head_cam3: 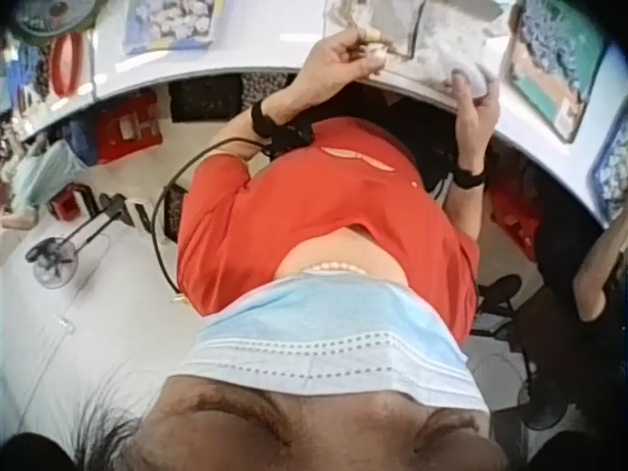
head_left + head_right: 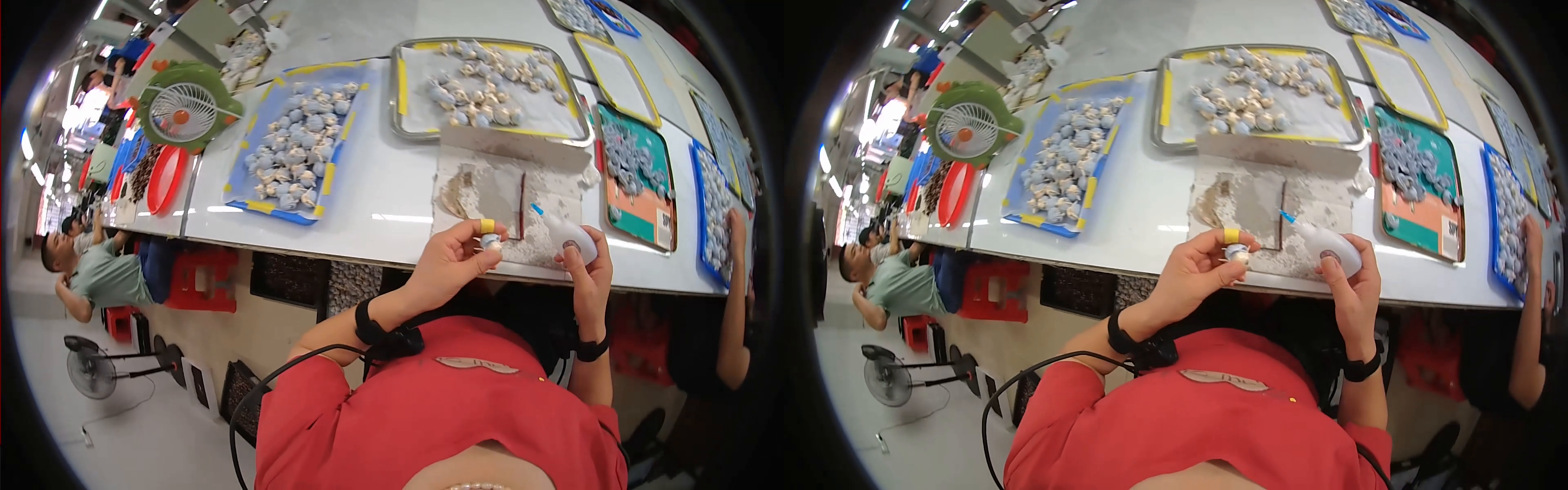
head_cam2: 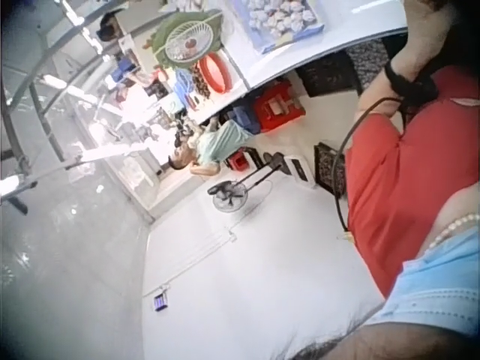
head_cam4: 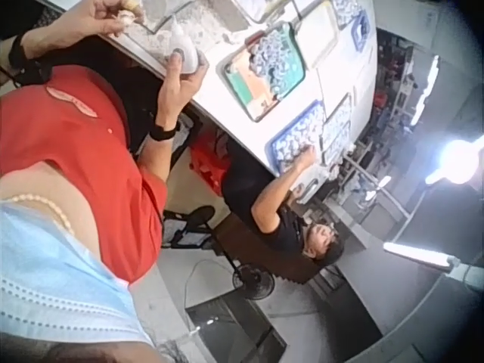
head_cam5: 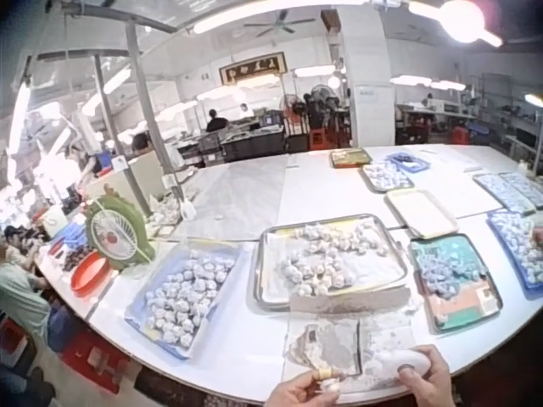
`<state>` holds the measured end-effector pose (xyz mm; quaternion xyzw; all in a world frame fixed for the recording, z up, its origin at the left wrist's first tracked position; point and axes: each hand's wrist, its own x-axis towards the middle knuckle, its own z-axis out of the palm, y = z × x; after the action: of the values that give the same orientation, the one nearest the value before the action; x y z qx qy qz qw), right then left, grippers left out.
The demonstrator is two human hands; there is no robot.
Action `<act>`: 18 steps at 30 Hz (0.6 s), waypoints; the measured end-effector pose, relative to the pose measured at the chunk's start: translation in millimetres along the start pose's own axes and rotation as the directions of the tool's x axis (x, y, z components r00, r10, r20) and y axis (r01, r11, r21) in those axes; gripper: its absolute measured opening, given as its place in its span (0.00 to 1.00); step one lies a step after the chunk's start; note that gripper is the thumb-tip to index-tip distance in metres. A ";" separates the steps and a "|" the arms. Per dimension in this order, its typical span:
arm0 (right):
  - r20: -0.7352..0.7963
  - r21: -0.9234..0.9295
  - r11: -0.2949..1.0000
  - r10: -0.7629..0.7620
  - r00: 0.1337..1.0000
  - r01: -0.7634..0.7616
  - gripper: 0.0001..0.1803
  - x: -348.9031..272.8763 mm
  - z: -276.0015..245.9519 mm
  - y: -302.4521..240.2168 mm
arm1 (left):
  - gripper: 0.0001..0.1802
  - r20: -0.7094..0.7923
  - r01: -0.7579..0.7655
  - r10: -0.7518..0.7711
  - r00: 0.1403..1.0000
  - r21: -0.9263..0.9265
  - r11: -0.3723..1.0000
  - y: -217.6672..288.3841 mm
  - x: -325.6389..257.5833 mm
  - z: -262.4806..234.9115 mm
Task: Gluing and assembling small plastic components at a workshop table.
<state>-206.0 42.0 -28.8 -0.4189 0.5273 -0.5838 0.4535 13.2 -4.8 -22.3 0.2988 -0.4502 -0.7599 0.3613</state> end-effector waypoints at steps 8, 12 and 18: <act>0.002 0.065 0.997 0.036 0.999 -0.036 0.14 -25.9 -8.4 -7.8 | 0.20 0.032 0.051 -0.048 0.998 -0.103 0.993 -1.0 1.2 9.6; -0.012 0.067 0.998 -0.018 1.000 0.018 0.14 -28.5 -9.2 -11.5 | 0.21 0.063 0.039 -0.034 0.997 -0.073 0.997 -4.6 -0.3 8.0; -0.043 0.007 1.000 -0.028 0.999 0.028 0.14 -30.8 -7.2 -19.1 | 0.22 0.040 0.080 -0.082 0.996 0.033 0.996 2.3 -5.4 10.7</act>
<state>-207.3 74.2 -10.8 -0.4116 0.5287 -0.6012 0.4355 8.5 3.8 -15.1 0.3066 -0.4569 -0.7728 0.3162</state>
